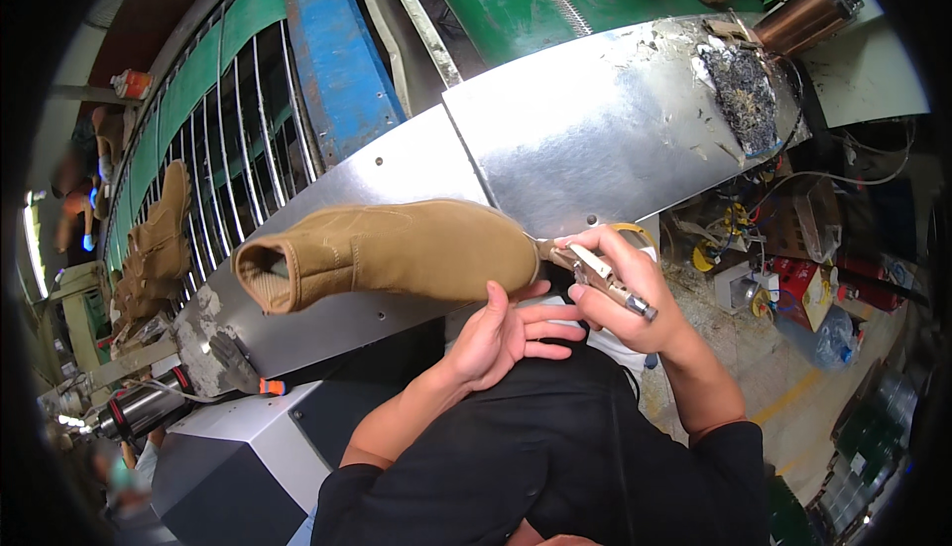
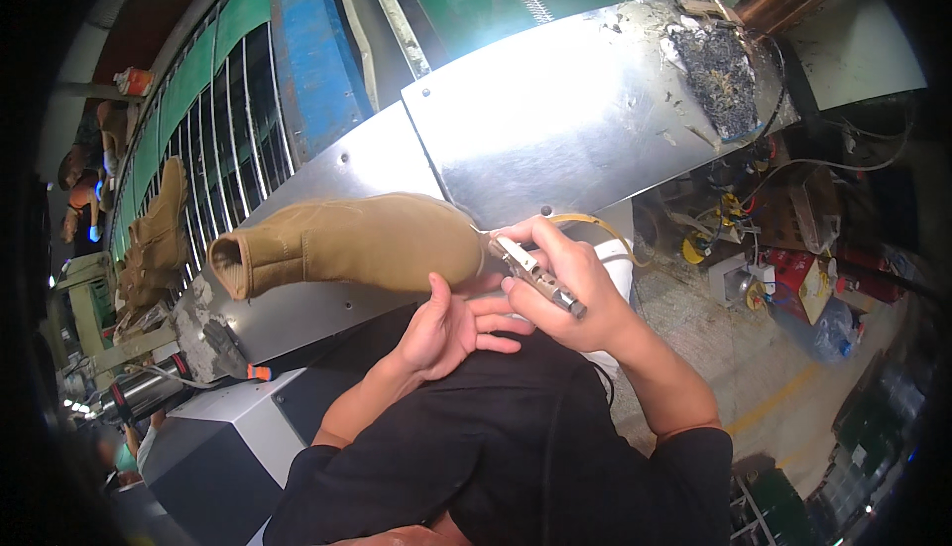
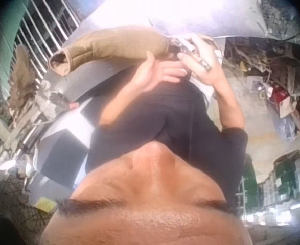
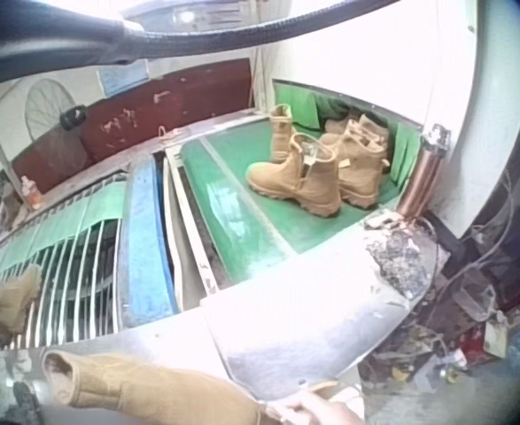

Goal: The person applies adhesive to the edges of several boot soles and shoe uppers using a handheld applicator, then places the items onto a conveyor belt.

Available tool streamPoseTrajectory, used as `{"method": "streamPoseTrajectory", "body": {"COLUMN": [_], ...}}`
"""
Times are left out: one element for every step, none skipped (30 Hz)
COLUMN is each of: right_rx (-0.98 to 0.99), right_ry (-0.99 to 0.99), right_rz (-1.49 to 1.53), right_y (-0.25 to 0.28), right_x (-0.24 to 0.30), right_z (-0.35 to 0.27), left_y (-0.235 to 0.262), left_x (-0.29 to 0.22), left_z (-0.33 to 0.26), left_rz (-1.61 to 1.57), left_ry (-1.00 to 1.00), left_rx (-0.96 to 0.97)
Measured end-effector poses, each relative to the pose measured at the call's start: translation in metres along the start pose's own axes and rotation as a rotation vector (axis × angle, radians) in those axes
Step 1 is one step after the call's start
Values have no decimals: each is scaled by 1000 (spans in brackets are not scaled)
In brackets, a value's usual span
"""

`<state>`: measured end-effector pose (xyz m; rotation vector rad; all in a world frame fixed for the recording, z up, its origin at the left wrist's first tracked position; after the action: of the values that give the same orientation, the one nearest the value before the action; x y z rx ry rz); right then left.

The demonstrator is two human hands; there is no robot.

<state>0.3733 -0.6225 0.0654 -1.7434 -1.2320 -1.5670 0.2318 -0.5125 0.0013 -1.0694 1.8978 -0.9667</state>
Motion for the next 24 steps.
{"method": "streamPoseTrajectory", "body": {"right_rx": [-30, -55, -75, -93, -33, -72, -111, -137, -183, -235, -276, -317, -371, -422, -407, -393, -398, -375, -346, -312, -261, -304, -380, -467], "right_ry": [-94, -99, -102, -106, -135, -117, -100, -85, -23, 48, 110, 150, 202, 269, 282, 296, 350, 303, 257, 210, 220, 239, 265, 282], "right_rz": [75, 87, 100, 112, 100, 183, 266, 319, 305, 270, 218, 93, 49, -35, -71, -109, -169, -38, 91, 217, 256, 292, 274, 257], "right_y": [1, 2, 0, 0, 0, -4, -12, -19, -25, -31, -37, -41, -46, -53, -59, -63, -62, -58, -52, -46, -31, -18, -4, 10], "right_x": [4, 4, 1, 0, 0, 2, 5, 2, -5, -14, -23, -28, -32, -37, -49, -54, -55, -59, -62, -64, -62, -66, -68, -71], "right_z": [-1, -3, -5, -7, -11, -12, -14, -17, -20, -23, -25, -27, -27, -27, -28, -27, -25, -21, -18, -15, -14, -16, -16, -19], "left_y": [0, -2, -4, -6, -7, -6, -5, -4, 0, 1, 0, -3, -10, -11, -11, -11, -9, -7, -4, -2, -2, -25, -49, -56], "left_x": [0, -2, -4, -6, -7, -8, -8, -8, -7, -8, -8, -11, -16, -17, -19, -22, -21, -22, -25, -29, -35, -53, -69, -80], "left_z": [5, 10, 13, 16, 18, 22, 26, 29, 32, 36, 40, 43, 45, 49, 52, 55, 58, 59, 57, 51, 35, 2, -27, -58], "left_rz": [-23, -22, -22, -23, -26, -35, -44, -52, -28, -7, 14, 31, 100, 88, 79, 71, 61, 135, 208, 279, 582, 1069, 1394, 1402], "left_ry": [4, 5, 1, -4, -12, -25, -39, -54, -61, -80, -101, -122, -120, -129, -152, -175, -191, -181, -175, -171, -201, -287, -383, -379], "left_rx": [0, 12, 20, 27, 48, 56, 64, 72, 66, 44, 22, 4, 7, 17, 26, 37, 45, 28, 10, -9, 122, 127, 241, 444]}}
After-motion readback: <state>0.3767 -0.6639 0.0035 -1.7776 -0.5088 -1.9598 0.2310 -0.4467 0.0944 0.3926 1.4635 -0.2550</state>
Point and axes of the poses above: each hand's wrist, its own z-axis towards the middle knuckle, its own y-axis out of the back of the hand, x = y × z, the point moved 4 cm from there along z, towards the middle knuckle, and after that the axes turned 10 degrees about -z, right-handed, at the moved point
